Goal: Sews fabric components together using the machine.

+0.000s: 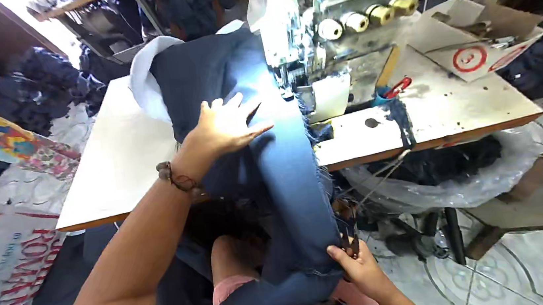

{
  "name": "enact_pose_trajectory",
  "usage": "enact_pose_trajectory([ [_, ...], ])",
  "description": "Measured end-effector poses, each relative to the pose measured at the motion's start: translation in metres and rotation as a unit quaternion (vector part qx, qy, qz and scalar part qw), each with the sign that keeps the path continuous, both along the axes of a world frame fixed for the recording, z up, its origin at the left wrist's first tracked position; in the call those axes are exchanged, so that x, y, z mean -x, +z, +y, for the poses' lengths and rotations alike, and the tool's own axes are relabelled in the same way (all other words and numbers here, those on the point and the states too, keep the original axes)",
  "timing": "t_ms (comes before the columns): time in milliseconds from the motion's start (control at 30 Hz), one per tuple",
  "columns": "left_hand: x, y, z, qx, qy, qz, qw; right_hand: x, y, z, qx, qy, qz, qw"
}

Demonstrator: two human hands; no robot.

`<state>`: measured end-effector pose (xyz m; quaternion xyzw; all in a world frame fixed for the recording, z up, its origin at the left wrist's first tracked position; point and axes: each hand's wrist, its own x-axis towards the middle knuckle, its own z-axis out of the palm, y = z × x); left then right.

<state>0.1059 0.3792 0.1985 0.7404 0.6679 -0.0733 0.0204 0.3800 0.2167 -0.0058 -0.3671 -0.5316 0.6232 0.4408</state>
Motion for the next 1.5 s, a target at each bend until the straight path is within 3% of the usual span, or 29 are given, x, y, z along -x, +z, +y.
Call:
enact_pose_trajectory([
  [200, 0.000, 0.023, 0.068, 0.118, 0.071, 0.044, 0.990, 0.029, 0.006, 0.060, -0.048, -0.022, 0.010, 0.999],
  [467, 0.018, 0.017, 0.137, 0.094, 0.118, 0.037, 0.988, 0.057, 0.040, 0.121, -0.062, -0.062, -0.008, 0.996],
  [633, 0.018, 0.010, 0.153, 0.038, 0.156, -0.013, 0.987, 0.079, 0.060, 0.145, -0.006, -0.099, 0.050, 0.994],
  [733, 0.017, -0.002, 0.150, -0.104, 0.131, -0.068, 0.984, 0.091, 0.071, 0.155, 0.040, -0.102, 0.051, 0.993],
  [800, 0.011, -0.005, 0.127, -0.216, 0.055, -0.103, 0.970, 0.096, 0.071, 0.160, 0.044, -0.106, 0.061, 0.992],
  [867, -0.004, -0.013, 0.075, -0.289, -0.053, -0.141, 0.945, 0.093, 0.071, 0.152, 0.046, -0.090, 0.109, 0.989],
  [933, -0.025, -0.039, -0.010, -0.268, -0.140, -0.203, 0.931, 0.084, 0.063, 0.125, 0.066, -0.066, 0.148, 0.985],
  [1000, -0.040, -0.090, -0.088, -0.199, -0.167, -0.259, 0.930, 0.073, 0.043, 0.083, 0.102, -0.051, 0.154, 0.981],
  [1133, -0.059, -0.187, -0.205, -0.203, -0.181, -0.305, 0.913, 0.048, -0.004, -0.002, 0.197, -0.032, 0.126, 0.972],
  [1200, -0.066, -0.212, -0.233, -0.217, -0.196, -0.312, 0.904, 0.037, -0.009, -0.031, 0.208, -0.057, 0.104, 0.971],
  [1333, -0.076, -0.226, -0.249, -0.248, -0.183, -0.392, 0.867, 0.015, -0.009, -0.052, 0.102, -0.038, 0.074, 0.991],
  [1500, -0.087, -0.222, -0.267, -0.232, -0.225, -0.298, 0.898, 0.001, -0.010, -0.069, 0.074, -0.002, 0.084, 0.994],
])
